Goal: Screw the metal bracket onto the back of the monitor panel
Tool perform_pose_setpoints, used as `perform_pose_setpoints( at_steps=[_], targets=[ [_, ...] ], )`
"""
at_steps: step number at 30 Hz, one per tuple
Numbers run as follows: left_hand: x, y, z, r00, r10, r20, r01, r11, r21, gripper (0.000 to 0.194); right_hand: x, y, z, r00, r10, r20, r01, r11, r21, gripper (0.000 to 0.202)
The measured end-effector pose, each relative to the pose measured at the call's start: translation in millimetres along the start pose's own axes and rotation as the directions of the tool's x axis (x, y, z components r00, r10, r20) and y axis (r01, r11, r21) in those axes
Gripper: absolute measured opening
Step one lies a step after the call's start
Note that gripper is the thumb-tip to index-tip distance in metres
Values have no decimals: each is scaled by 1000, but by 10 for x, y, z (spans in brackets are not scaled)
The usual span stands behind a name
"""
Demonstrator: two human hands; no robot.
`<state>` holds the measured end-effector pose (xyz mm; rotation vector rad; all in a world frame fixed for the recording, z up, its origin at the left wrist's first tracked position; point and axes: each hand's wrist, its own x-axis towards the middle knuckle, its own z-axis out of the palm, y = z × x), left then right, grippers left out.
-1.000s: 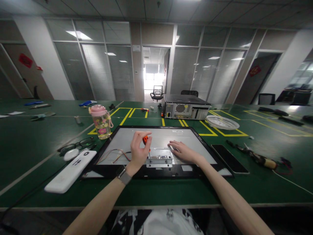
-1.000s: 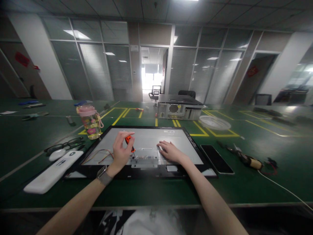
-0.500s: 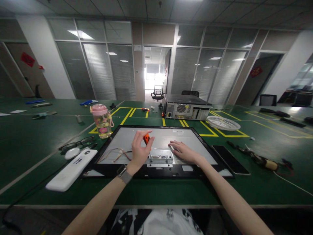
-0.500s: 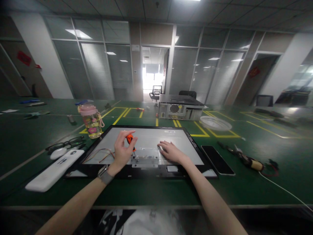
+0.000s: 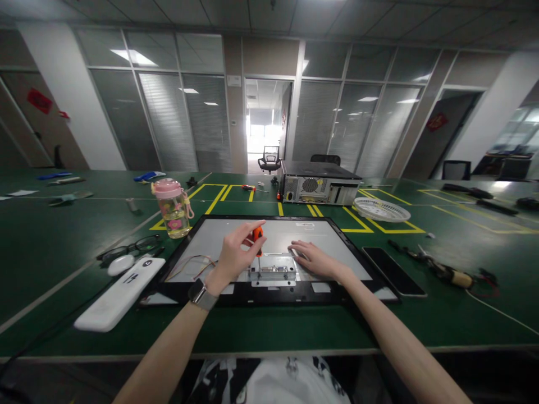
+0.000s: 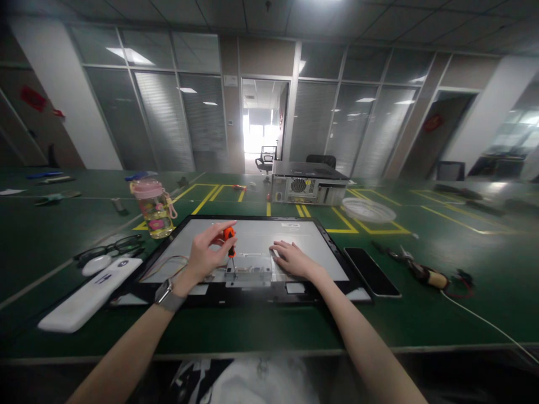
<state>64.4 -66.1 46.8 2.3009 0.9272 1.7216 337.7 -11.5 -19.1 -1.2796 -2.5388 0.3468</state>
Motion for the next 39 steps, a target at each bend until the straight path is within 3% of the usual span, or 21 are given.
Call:
perform_pose_setpoints(
  at_steps=[2, 4, 7, 11, 16, 39],
  targets=[
    [16, -8, -15, 991, -109, -79, 100, 989, -107, 33, -5, -21, -12, 1000, -16, 4, 16, 1000, -4, 43],
    [31, -14, 4, 953, -264, -148, 214, 934, -285, 38, -9, -40, -24, 1000, -20, 8, 20, 1000, -11, 42],
    [41, -11, 85, 896, -423, -137, 323, 830, -455, 43, -10, -54, -30, 1000, -14, 3, 14, 1000, -11, 42],
    [-3, 5, 237, 866, -492, -86, 382, 764, -520, 45, -8, -54, -28, 1000, -15, -6, 15, 1000, -2, 41],
    [-92, 13, 363, 877, -480, 0, 408, 746, -526, 42, -7, -60, -34, 1000, -28, 0, 28, 1000, -3, 41],
    [-146, -19, 381, 907, -422, 0, 381, 818, -430, 39, -9, -53, -31, 1000, -12, 4, 12, 1000, 12, 43]
  ],
)
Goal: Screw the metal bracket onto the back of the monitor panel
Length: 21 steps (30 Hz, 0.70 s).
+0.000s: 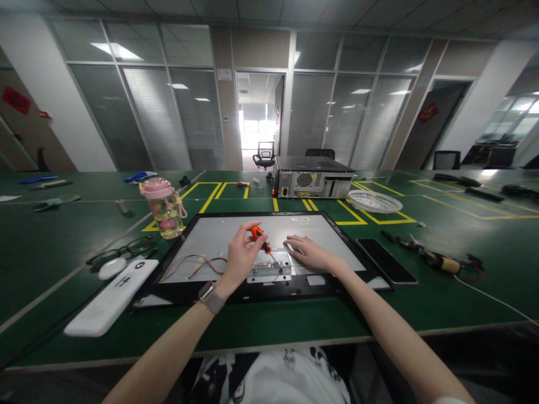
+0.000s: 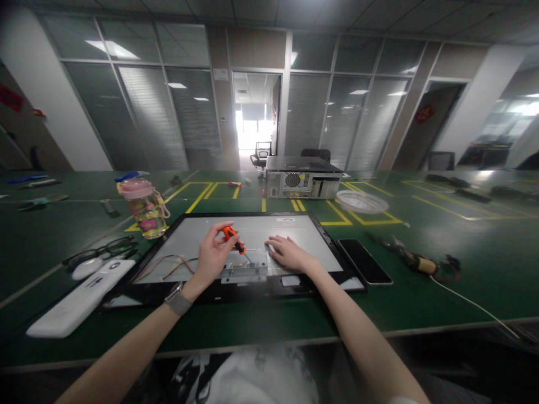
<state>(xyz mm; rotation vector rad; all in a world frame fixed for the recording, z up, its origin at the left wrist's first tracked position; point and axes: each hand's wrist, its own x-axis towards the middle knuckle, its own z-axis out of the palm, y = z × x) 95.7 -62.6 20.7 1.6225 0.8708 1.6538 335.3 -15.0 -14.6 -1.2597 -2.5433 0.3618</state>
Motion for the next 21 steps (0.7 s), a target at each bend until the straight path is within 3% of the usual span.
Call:
perform_pose_setpoints(
  at_steps=[11, 17, 21],
  targets=[
    [-64, 34, -20, 987, 155, 45, -161, 971, 179, 33, 5, 16, 23, 1000, 8, -12, -8, 1000, 4, 43],
    [-117, 122, 2, 913, 355, 203, -398, 883, 248, 30, 6, -9, 14, 1000, 6, -13, -7, 1000, -16, 43],
    [-138, 152, 26, 887, 373, 271, -439, 863, 249, 31, 2, -19, 10, 1000, 11, -15, -11, 1000, -10, 43]
  ],
)
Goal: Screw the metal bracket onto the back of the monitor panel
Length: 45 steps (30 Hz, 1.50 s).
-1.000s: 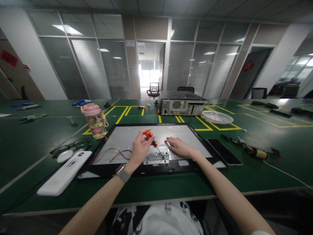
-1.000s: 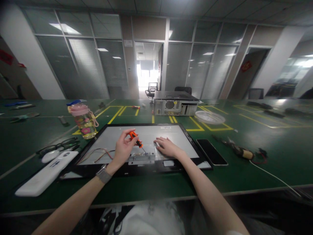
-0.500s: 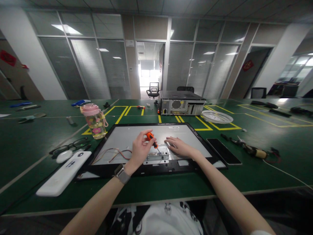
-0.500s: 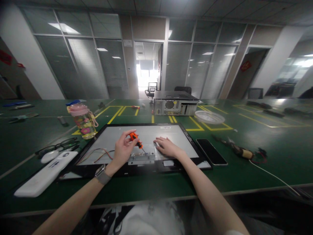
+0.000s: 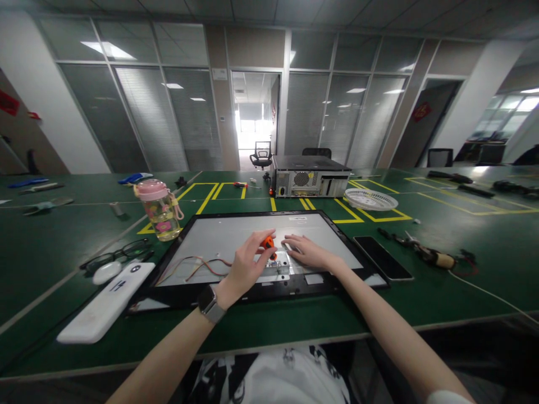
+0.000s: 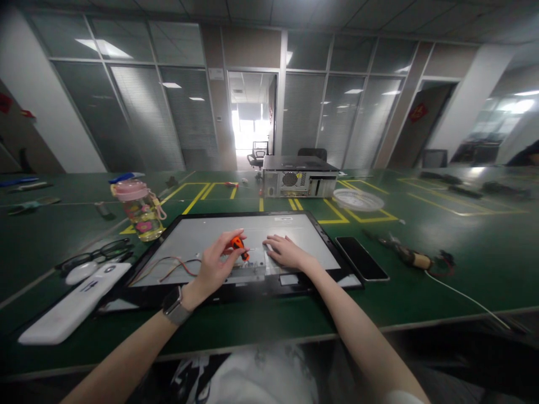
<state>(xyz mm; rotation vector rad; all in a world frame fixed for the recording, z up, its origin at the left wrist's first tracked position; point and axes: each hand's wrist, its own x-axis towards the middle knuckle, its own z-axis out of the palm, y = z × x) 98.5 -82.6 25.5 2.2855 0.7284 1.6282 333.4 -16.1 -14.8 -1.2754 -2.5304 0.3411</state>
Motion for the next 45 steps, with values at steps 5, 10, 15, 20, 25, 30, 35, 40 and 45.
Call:
perform_pose_setpoints(
  at_steps=[5, 10, 15, 20, 25, 30, 35, 40, 45],
  targets=[
    [23, 18, 10, 996, -25, 86, 29, 999, -44, 32, 9, 16, 11, 1000, -15, 0, 15, 1000, -2, 42],
    [111, 101, 13, 983, -18, 183, 25, 999, -36, 34, 15, 17, 9, 999, -35, -3, 35, 999, -6, 41],
    [263, 149, 26, 993, 62, 100, -69, 995, 70, 26, 7, 7, 2, 999, -50, -10, 50, 999, -7, 40],
    [400, 111, 62, 998, 39, 52, -42, 997, 63, 17, 8, 26, 20, 998, -53, -18, 53, 999, -4, 41],
    [324, 30, 102, 999, 35, -6, -35, 999, 10, 25, 19, 66, 55, 999, -38, -16, 37, 999, -9, 41],
    [182, -18, 106, 984, 87, -154, -73, 993, 98, 16, 17, 59, 46, 999, -46, -28, 46, 999, -4, 41],
    [142, -37, 99, 984, 31, -175, -15, 996, 91, 26, 5, 20, 13, 999, -30, -10, 30, 999, -17, 41],
    [134, -11, 89, 994, 41, -99, -34, 997, 72, 24, 5, 27, 7, 1000, -25, -9, 24, 1000, -19, 41],
    [128, -1, 94, 991, 39, -125, -27, 995, 95, 24, 8, 43, 15, 999, -39, -20, 39, 999, -10, 41]
  ],
)
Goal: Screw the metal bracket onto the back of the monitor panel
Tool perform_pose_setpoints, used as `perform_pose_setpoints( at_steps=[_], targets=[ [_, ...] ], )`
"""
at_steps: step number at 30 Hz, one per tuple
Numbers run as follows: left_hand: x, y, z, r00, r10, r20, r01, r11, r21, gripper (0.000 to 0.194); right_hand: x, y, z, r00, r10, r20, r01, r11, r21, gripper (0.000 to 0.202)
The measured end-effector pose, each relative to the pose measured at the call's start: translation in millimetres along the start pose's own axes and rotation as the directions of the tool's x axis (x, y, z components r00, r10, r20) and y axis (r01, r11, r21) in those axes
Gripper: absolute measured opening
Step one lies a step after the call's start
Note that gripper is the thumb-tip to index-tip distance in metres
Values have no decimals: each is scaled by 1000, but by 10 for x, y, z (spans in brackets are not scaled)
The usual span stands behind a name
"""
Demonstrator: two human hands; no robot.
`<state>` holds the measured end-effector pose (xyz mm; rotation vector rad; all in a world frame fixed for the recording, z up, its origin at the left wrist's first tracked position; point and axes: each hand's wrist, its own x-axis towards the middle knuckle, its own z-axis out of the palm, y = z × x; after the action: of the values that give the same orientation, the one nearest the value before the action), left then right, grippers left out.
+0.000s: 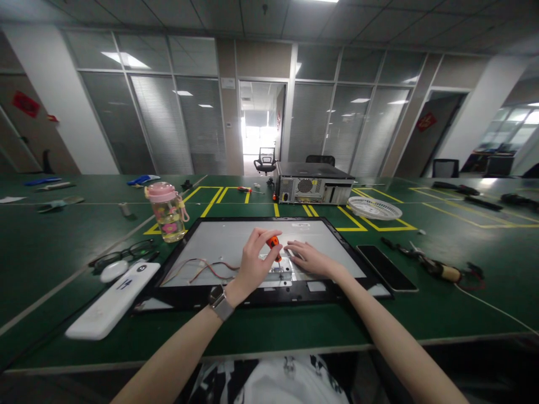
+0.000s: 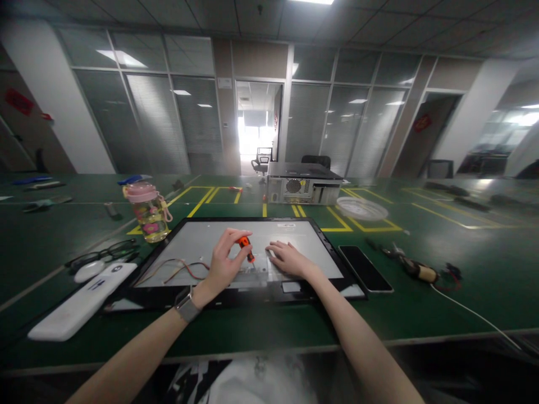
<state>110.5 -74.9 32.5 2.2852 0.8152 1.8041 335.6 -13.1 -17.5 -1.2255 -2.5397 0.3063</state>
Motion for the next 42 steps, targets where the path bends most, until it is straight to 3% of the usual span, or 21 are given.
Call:
perform_pose_setpoints(
  at_steps=[4, 10, 16, 22, 28, 33, 38, 42],
  targets=[
    [-14, -32, 1, 999, -47, 19, 48, 998, -45, 29, 4, 12, 14, 1000, 4, 9, -4, 1000, -2, 42],
    [-7, -27, -6, 999, 52, -3, -52, 999, -16, 27, 5, 42, 42, 1000, 6, -2, -6, 1000, -3, 42],
    [-20, -5, 3, 999, 9, 31, -6, 996, -85, 30, 3, 29, 28, 1000, -4, -4, 4, 1000, 10, 41],
    [-14, 10, 1, 997, 66, -51, -66, 998, 9, 23, 2, 4, 15, 1000, 9, -2, -9, 1000, 13, 42],
    [-23, 43, 5, 998, 63, 3, -63, 997, -41, 27, 2, 2, 13, 999, 33, 26, -33, 999, 5, 43],
    [-11, 69, 9, 991, 99, -85, -98, 995, 18, 18, 2, 7, 15, 999, 29, 18, -29, 1000, 9, 43],
    [-26, 71, 7, 997, 80, -23, -81, 996, -41, 26, 1, 4, 19, 999, 37, 17, -37, 999, 11, 43],
    [-31, 65, 14, 993, 96, -74, -94, 995, 24, 19, 0, -8, 12, 999, 27, 18, -27, 1000, 3, 43]
  ],
)
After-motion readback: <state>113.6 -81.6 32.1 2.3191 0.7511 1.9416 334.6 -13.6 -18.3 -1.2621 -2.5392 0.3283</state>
